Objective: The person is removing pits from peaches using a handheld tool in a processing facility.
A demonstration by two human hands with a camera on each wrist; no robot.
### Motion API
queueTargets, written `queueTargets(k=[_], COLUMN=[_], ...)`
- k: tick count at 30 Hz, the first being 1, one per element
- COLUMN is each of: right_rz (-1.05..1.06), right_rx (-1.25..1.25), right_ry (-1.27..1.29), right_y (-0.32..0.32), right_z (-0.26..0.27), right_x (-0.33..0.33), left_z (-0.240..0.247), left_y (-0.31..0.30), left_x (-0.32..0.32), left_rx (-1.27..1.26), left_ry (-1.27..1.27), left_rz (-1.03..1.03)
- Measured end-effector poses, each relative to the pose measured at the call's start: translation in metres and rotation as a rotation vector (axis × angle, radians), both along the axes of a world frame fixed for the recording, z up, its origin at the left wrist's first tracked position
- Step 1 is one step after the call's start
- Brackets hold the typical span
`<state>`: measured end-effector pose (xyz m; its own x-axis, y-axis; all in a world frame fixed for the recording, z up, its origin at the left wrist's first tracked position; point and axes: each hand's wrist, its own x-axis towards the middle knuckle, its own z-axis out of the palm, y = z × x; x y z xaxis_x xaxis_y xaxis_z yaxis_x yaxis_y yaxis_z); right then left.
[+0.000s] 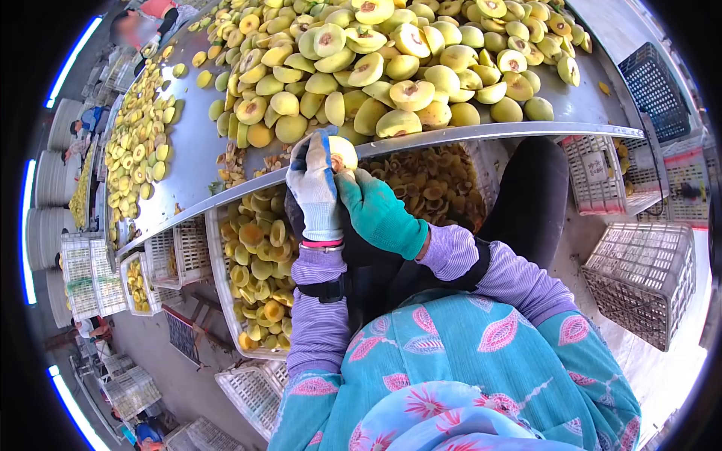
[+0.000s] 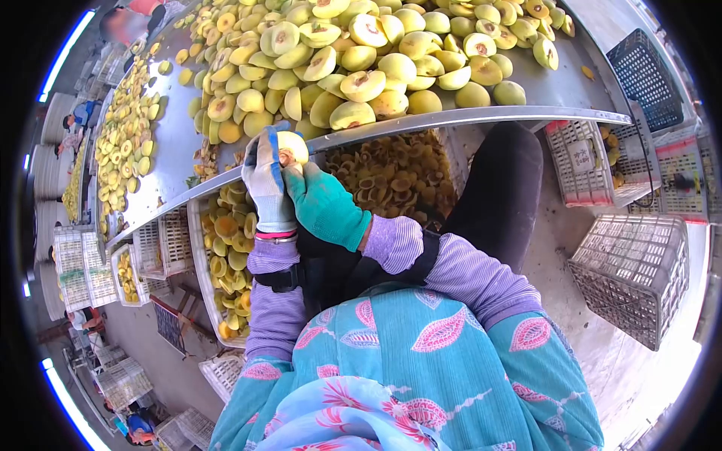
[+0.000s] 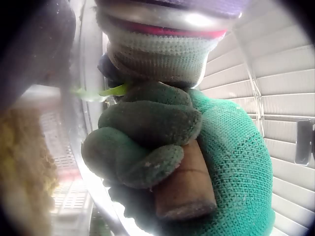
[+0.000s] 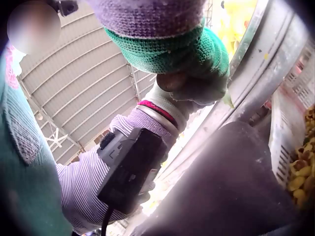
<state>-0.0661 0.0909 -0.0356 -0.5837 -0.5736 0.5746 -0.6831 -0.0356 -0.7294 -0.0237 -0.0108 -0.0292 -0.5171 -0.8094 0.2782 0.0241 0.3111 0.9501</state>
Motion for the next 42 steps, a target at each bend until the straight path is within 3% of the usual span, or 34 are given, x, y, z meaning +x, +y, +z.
queueTargets(k=[1,3,4,6,7,8,9,11,12,13,15,16,17,19,20,21,23,24,25,27,28,29,31,32,33,36,38,40,42], right_rz=[-0.022,0.299,0.461,0.987,1.269,1.440,1.531,1.693,1.646,1.488,0.856,0.837,0.853,0.868,0.761,0.672,0.505,0.438,0.347,0.167,0.155,0.168,0.182,0.153,0.144,0.131,0.131,0.314,0.618], right_rx=[-0.046,0.221,0.357,0.184,0.069,0.002,-0.011,-0.032,-0.037,-0.065,0.115,0.195,0.199,0.212,0.237,0.229,0.211,0.241,0.123,-0.083,0.053,0.088,0.157,0.139,0.130,0.115,0.118,0.156,0.239], right_ry=[0.134,-0.843,-1.332,-1.951,-2.249,-2.311,-2.302,-2.269,-2.270,-2.325,-2.353,-2.423,-2.332,-2.149,-2.004,-1.858,-1.568,-1.445,-1.107,-0.444,-0.394,-0.388,-0.368,-0.337,-0.339,-0.337,-0.325,-0.517,-1.001], right_y=[0.000,0.015,0.023,0.022,0.020,0.019,0.021,0.033,0.042,0.049,0.055,0.057,0.057,0.054,0.055,0.057,0.059,0.059,0.052,0.032,0.029,0.024,0.017,0.016,0.017,0.020,0.021,0.029,0.036], right_z=[0.004,0.037,0.053,0.036,0.027,0.019,0.021,0.030,0.030,0.020,-0.020,-0.028,-0.022,0.006,0.023,0.031,0.041,0.042,0.039,0.031,0.034,0.032,0.026,0.021,0.019,0.010,0.003,0.021,0.038], right_x=[-0.001,-0.005,-0.008,-0.016,-0.016,-0.012,-0.006,-0.002,-0.010,-0.020,-0.032,-0.032,-0.031,-0.028,-0.031,-0.034,-0.040,-0.046,-0.047,-0.037,-0.033,-0.031,-0.027,-0.025,-0.023,-0.012,0.002,0.008,0.002], left_z=[0.003,0.013,0.019,0.037,0.033,0.031,0.029,0.028,0.030,0.033,0.034,0.066,0.089,0.062,0.053,0.033,0.038,0.042,0.066,0.066,0.066,0.071,0.068,0.068,0.061,0.034,0.021,0.012,0.005], left_y=[0.003,0.012,0.016,0.021,0.021,0.021,0.022,0.015,0.006,-0.009,-0.046,-0.033,-0.019,-0.030,-0.039,-0.054,-0.070,-0.071,-0.053,-0.043,-0.032,-0.019,-0.007,0.006,0.011,0.023,0.022,0.018,0.011], left_x=[-0.003,-0.009,-0.006,0.004,0.011,0.020,0.031,0.063,0.090,0.112,0.109,0.081,0.045,-0.019,-0.047,-0.064,-0.056,-0.045,-0.034,-0.010,-0.004,0.002,0.005,0.005,0.003,0.004,0.010,0.020,0.037], left_rx=[0.021,0.061,0.279,0.780,0.814,0.837,0.863,0.687,0.239,-0.219,-0.071,-0.346,-0.241,-0.532,-0.608,-0.550,-0.600,-0.373,0.244,0.259,0.304,0.367,-0.326,-0.186,-0.258,0.128,0.117,0.105,0.066], left_ry=[0.050,0.151,0.202,0.192,0.254,0.294,0.331,0.334,-0.002,-0.332,-0.453,-0.587,-0.585,-0.696,-0.748,-0.722,-0.672,-0.452,-0.333,-0.252,-0.185,-0.191,-0.275,-0.191,-0.244,0.056,0.053,0.006,-0.119], left_rz=[0.006,0.018,-0.049,-0.121,-0.124,-0.100,-0.075,0.189,0.252,0.299,0.362,0.340,0.254,0.251,0.059,-0.062,-0.130,-0.197,-0.227,-0.225,-0.228,-0.208,-0.239,-0.241,-0.155,-0.061,-0.011,0.016,0.021])
